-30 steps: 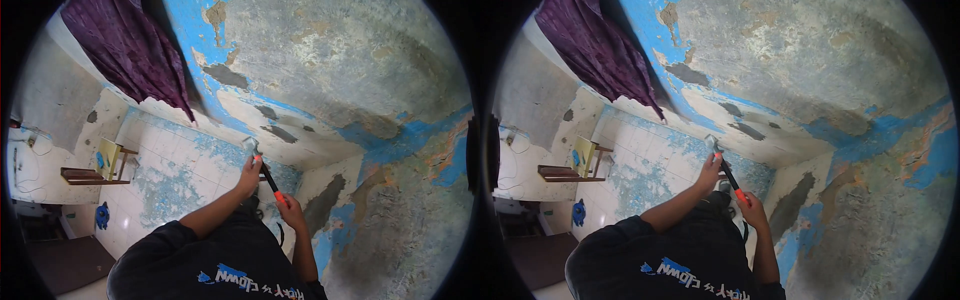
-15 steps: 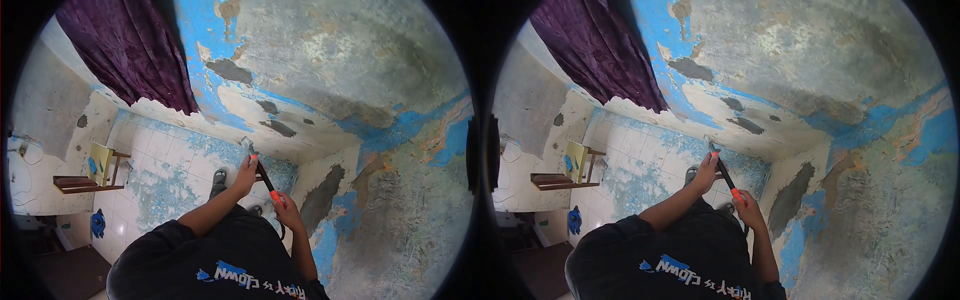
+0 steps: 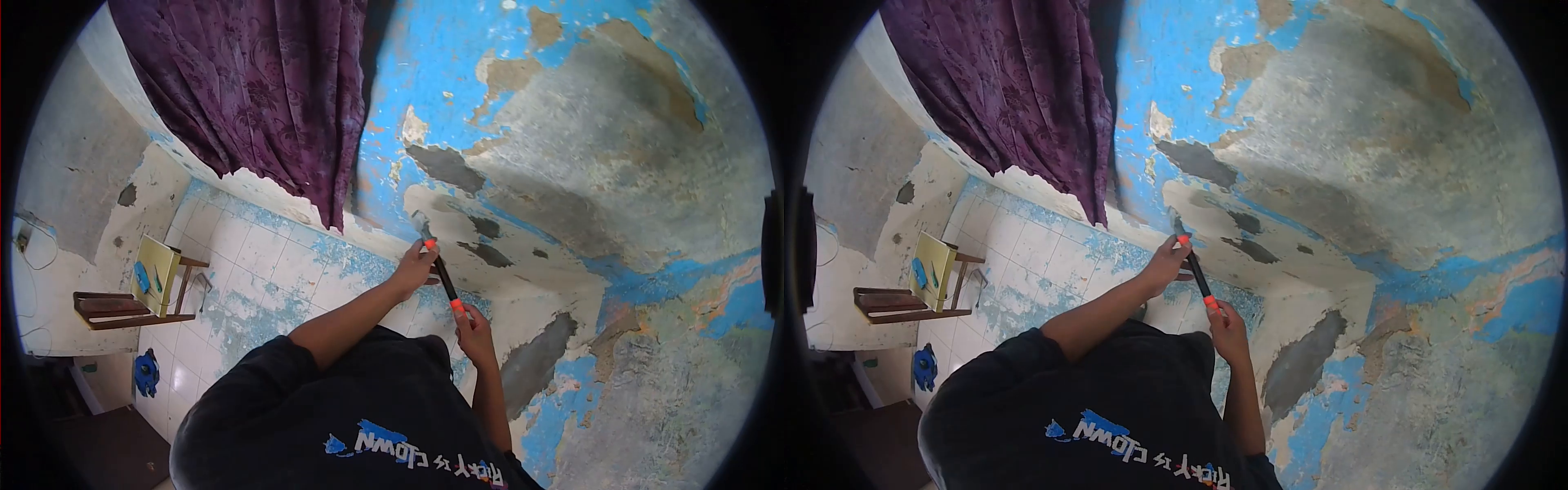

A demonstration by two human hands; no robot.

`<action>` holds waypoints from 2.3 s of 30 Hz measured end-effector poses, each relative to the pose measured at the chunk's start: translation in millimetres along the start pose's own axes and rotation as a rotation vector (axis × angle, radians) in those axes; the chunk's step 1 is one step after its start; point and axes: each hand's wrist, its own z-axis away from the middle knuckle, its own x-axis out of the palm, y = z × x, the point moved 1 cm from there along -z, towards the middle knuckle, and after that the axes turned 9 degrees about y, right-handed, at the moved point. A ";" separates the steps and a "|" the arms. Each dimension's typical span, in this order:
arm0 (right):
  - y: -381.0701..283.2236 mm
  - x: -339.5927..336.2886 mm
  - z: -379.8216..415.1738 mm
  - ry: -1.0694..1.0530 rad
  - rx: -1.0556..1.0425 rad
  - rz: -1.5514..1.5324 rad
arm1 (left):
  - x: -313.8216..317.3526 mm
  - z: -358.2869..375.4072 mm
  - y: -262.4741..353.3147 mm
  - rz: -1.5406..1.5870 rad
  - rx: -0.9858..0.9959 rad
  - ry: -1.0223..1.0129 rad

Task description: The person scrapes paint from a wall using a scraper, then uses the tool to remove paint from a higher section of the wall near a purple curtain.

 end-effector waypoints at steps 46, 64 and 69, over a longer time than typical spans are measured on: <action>-13.5 -74.9 -68.1 0.131 -0.166 0.243 | 107.2 -46.5 -6.9 0.106 0.135 0.192; -33.4 -95.3 -71.6 0.121 -0.212 0.291 | 113.3 -47.9 -2.2 0.104 0.120 0.186; -22.9 -87.6 -79.2 0.151 -0.336 0.287 | 111.7 -38.2 9.2 0.111 0.092 0.178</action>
